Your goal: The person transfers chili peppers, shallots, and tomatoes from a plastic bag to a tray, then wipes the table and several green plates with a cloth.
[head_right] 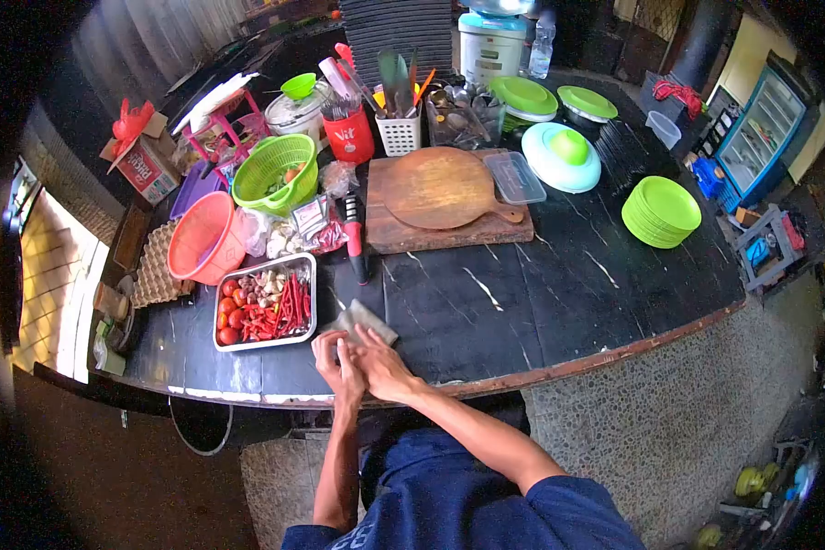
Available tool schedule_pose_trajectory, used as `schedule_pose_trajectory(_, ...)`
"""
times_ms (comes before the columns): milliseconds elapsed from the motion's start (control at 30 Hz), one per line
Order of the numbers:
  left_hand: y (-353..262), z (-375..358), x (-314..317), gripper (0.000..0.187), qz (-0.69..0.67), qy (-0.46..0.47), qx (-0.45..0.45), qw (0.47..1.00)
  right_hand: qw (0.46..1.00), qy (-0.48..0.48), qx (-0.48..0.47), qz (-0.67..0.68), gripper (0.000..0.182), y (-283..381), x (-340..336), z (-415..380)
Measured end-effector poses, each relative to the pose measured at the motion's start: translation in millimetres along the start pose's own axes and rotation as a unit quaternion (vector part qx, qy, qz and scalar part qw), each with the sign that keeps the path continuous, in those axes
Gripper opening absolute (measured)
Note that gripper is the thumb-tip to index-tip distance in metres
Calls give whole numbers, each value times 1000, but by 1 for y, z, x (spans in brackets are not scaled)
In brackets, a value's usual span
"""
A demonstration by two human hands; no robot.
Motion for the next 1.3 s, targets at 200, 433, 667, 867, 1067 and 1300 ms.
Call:
schedule_pose_trajectory(200,1,-2,-11,19,-62,137,-230,961,993,79,-73,38,46,8,-55,-54)
schedule_pose_trajectory(433,-14,-16,11,14,-3,197,-176,965,997,82,6,13,60,-48,-127,-121)
schedule_pose_trajectory(667,-25,-14,42,9,-12,220,-130,967,979,12,165,-118,73,-110,-198,-191)
schedule_pose_trajectory(867,-13,-21,47,9,-6,182,-126,975,865,-256,380,-205,62,-181,-230,-228)
schedule_pose_trajectory(1067,-14,-23,46,9,9,162,-102,981,806,-260,474,-242,57,-185,-187,-149)
schedule_pose_trajectory(1300,-9,-24,44,7,3,142,-82,986,868,-209,364,-264,53,-154,-111,-31)
Point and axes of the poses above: each hand's wrist, its own z-axis towards the middle knuckle, its own x-axis out of the palm, y = z × x, the point moved 3 cm from there along z, towards the middle knuckle, and after that the axes turned 11 degrees about -z, right-handed, at the moved point
